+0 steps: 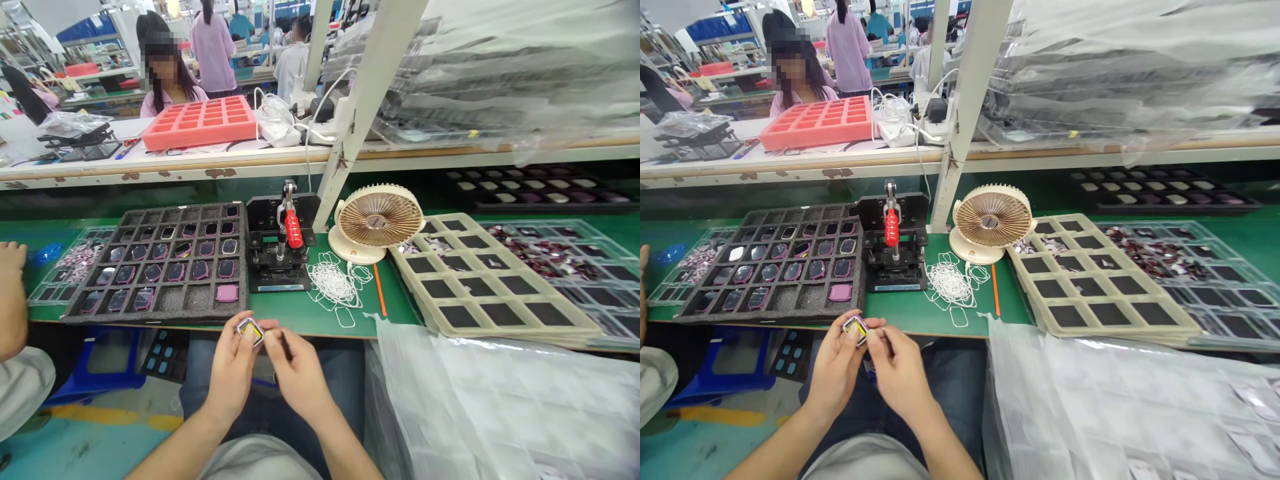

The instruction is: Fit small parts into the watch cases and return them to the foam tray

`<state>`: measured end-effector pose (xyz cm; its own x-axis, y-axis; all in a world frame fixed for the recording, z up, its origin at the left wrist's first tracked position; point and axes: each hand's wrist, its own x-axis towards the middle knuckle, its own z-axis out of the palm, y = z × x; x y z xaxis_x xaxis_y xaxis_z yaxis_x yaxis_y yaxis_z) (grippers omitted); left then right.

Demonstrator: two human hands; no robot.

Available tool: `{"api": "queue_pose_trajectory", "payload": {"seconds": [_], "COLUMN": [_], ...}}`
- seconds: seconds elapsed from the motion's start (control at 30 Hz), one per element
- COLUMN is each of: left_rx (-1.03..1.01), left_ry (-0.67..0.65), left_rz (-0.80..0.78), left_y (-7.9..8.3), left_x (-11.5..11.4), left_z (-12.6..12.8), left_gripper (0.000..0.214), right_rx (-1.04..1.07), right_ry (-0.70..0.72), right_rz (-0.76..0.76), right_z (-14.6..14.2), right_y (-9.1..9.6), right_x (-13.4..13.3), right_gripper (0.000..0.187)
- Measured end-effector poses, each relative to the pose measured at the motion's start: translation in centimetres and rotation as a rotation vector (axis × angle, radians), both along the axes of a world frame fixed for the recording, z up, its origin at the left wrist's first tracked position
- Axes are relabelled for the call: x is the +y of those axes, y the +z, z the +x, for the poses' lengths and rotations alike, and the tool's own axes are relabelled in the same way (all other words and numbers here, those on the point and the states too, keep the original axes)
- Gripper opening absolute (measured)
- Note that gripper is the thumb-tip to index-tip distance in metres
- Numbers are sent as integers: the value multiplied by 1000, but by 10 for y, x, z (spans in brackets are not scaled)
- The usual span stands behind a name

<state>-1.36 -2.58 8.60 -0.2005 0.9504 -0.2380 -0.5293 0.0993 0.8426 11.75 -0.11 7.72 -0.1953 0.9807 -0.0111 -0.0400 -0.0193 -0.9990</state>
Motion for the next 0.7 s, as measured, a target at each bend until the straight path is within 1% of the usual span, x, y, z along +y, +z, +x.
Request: {"api": "queue_pose_trajectory", "payload": {"seconds": [0.07,0.17,0.2,0.23,0.27,0.33,0.37,0.43,0.5,0.53,0.6,0.7], "left_rx": [-51,-63,-57,-48,-36,1,21,57,88,109,152,199], "left_ry": [-33,-130,-156,-175,-192,-219,-233,-269,-312,-324,-323,-305], "left_rz": [-1,-12,-13,-15,-19,-37,-46,-57,-65,-66,-66,-69], "left_y": [4,10,10,11,10,10,9,10,11,12,14,15], "left_x": [6,10,11,11,10,10,9,8,7,7,5,3], "left_z": [-7,-17,-18,-19,-19,-16,-15,-11,-9,-8,-8,-9], "left_gripper": [33,32,34,36,40,45,47,50,55,56,57,54], "right_rx": [93,227,244,266,300,388,408,365,264,218,153,97], "right_ry": [-114,-347,-401,-422,-411,-336,-299,-262,-232,-211,-165,-109], "right_rz": [-44,-18,-13,-25,-53,-96,-88,-16,121,198,330,462], "right_z": [18,45,51,55,56,53,50,41,33,30,26,24], "right_y": [-3,-6,-6,-6,-6,-5,-5,-4,-3,-2,-1,-2], "right_x": [6,17,20,21,21,17,14,7,2,0,-2,-3], "right_gripper": [51,60,61,63,66,69,64,41,16,13,19,31]}}
